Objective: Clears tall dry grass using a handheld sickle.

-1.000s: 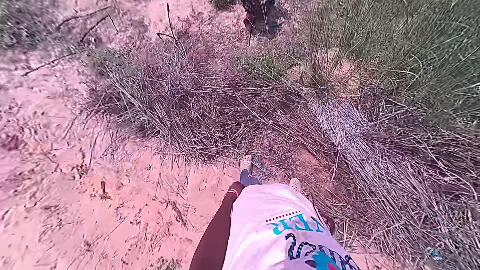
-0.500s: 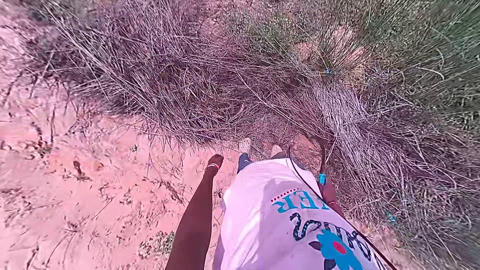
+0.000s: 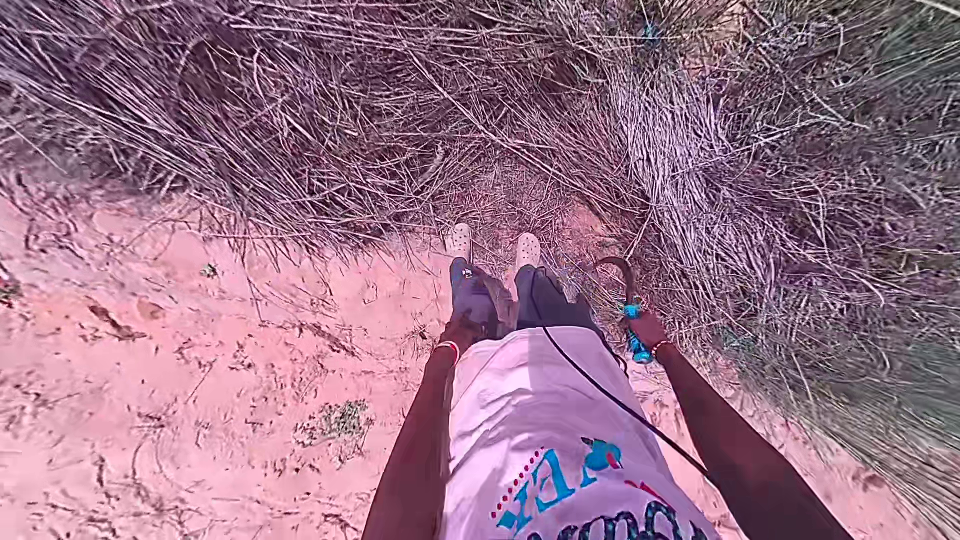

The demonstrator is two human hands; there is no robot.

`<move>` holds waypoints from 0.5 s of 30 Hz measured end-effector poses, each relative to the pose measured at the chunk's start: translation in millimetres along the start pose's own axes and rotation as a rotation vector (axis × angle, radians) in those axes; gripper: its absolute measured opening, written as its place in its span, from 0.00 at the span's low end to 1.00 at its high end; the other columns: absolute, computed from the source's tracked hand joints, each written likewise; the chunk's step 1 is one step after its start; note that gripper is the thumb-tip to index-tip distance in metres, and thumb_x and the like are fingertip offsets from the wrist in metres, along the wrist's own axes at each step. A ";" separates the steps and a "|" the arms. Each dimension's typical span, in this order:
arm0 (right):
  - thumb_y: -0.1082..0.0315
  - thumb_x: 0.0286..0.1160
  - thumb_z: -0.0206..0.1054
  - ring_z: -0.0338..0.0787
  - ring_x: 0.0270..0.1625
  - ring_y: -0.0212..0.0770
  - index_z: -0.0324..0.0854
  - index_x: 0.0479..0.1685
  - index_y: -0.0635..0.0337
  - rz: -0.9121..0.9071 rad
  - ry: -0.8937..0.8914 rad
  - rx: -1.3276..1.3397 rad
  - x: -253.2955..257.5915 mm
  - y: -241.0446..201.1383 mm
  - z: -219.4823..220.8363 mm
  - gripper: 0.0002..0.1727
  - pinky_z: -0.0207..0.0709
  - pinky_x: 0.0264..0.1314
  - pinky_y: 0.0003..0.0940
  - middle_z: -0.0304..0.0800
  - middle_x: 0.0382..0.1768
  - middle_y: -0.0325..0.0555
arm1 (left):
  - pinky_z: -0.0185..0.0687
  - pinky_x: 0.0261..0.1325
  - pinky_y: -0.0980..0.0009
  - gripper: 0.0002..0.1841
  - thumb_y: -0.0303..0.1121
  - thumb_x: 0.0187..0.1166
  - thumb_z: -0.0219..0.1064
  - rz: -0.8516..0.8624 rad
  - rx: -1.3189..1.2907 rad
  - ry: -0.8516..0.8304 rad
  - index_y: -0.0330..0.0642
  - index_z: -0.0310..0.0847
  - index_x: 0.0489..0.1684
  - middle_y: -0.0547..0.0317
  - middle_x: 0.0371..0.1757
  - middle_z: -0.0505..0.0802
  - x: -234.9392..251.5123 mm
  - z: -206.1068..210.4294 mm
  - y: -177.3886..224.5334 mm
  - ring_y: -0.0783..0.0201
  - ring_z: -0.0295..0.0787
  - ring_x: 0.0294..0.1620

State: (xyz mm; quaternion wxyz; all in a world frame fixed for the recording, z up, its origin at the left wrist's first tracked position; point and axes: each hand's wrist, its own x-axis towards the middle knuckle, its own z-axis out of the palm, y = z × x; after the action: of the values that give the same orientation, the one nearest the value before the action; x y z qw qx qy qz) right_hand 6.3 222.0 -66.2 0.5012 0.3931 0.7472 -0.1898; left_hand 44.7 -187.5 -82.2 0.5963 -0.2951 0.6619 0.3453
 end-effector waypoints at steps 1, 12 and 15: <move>0.64 0.86 0.64 0.87 0.52 0.53 0.80 0.63 0.73 0.032 -0.005 0.061 15.5 -6.1 2.9 0.19 0.77 0.61 0.52 0.87 0.53 0.65 | 0.61 0.88 0.42 0.45 0.43 0.82 0.71 -0.073 0.031 -0.022 0.40 0.47 0.95 0.30 0.89 0.67 5.7 4.2 -1.6 0.35 0.65 0.88; 0.60 0.94 0.50 0.84 0.64 0.53 0.72 0.75 0.72 0.034 0.018 0.555 283.4 -189.0 159.0 0.25 0.76 0.68 0.49 0.81 0.67 0.67 | 0.81 0.68 0.42 0.53 0.59 0.65 0.77 -0.530 0.483 0.220 0.39 0.57 0.90 0.37 0.75 0.84 130.3 5.4 19.4 0.41 0.86 0.72; 0.65 0.95 0.47 0.84 0.60 0.50 0.72 0.74 0.73 -0.074 -0.138 0.578 259.3 -278.5 227.1 0.22 0.77 0.64 0.45 0.82 0.63 0.65 | 0.78 0.72 0.42 0.56 0.61 0.60 0.81 -0.515 0.532 0.220 0.37 0.61 0.88 0.38 0.81 0.79 135.5 3.4 9.4 0.42 0.81 0.77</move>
State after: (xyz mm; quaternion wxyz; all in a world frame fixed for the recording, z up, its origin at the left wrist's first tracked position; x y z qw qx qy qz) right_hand -123.0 -1.3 -426.5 0.4108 0.4783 0.6402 -0.4389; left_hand 23.6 -176.4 -216.0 0.6447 -0.3220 0.6925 -0.0334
